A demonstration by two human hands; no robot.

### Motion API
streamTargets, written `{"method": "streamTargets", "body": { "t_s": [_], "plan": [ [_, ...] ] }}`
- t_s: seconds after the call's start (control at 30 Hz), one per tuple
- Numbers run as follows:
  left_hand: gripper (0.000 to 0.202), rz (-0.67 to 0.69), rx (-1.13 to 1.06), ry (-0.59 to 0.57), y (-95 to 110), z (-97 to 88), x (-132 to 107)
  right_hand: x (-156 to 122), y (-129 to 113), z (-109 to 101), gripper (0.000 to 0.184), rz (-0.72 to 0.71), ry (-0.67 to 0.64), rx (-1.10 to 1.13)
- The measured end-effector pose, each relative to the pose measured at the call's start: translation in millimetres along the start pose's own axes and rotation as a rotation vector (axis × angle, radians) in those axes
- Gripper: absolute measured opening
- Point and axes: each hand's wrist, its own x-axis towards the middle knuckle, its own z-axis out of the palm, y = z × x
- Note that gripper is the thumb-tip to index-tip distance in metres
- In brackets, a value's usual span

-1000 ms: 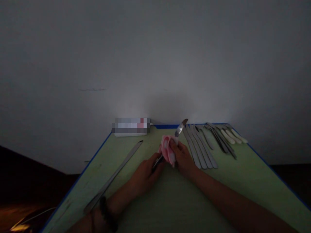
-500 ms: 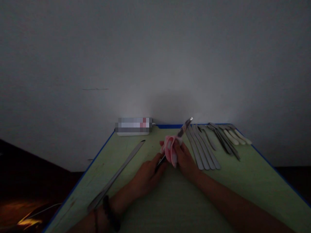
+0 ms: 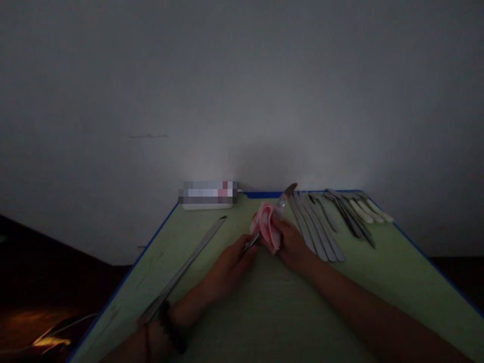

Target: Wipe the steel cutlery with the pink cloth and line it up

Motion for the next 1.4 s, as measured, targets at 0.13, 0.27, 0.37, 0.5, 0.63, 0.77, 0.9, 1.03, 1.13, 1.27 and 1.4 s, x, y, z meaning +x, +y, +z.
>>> {"method": "streamTargets", "body": {
  "t_s": [0.13, 0.27, 0.37, 0.5, 0.63, 0.77, 0.9, 1.03, 1.13, 1.27, 1.4],
  "plan": [
    [0.036, -0.017, 0.035, 0.033, -0.1, -0.5, 1.0, -3.1, -4.1, 6.5, 0.029, -0.015, -0.057, 0.051],
    [0.028, -0.034, 0.277, 0.015, 4.3, 6.1, -1.6, -0.7, -6.1, 9.6, 0.033, -0.047, 0.013, 0.145],
    [0.024, -0.056, 0.492, -0.022, 5.0, 12.2, -5.1, 2.1, -7.8, 7.2, 0.034, -0.072, 0.067, 0.191],
    [0.02, -0.025, 0.427, -0.045, 4.7, 10.5, -7.2, 2.5, -10.4, 2.1, 0.032, -0.013, 0.035, 0.18],
    [0.031, -0.097, 0.042, -0.044, 5.8, 1.9, -4.5, 2.8, -11.4, -0.1, 0.031, 0.03, -0.055, 0.177],
    [0.051, -0.18, -0.241, -0.034, -3.3, -7.5, 3.0, 4.1, -11.2, 0.0, 0.029, 0.042, -0.073, 0.221],
    [0.052, -0.266, -0.459, -0.075, -12.8, -15.2, 8.4, 3.6, -13.5, 0.9, 0.032, 0.066, -0.109, 0.246],
    [0.044, -0.223, -0.371, -0.097, -8.3, -16.4, 6.0, 1.9, -17.2, 2.1, 0.032, 0.11, -0.129, 0.233],
    [0.043, -0.162, -0.266, -0.151, -5.0, -15.3, 2.7, 0.4, -17.3, 3.1, 0.033, 0.127, -0.138, 0.229],
    [0.045, -0.099, -0.196, -0.277, -6.3, -15.2, 0.5, -2.5, -15.1, 5.2, 0.034, 0.128, -0.15, 0.204],
    [0.047, -0.097, -0.183, -0.326, -7.4, -16.0, -0.4, -1.5, -15.7, 6.6, 0.035, 0.15, -0.12, 0.223]
  ]
}}
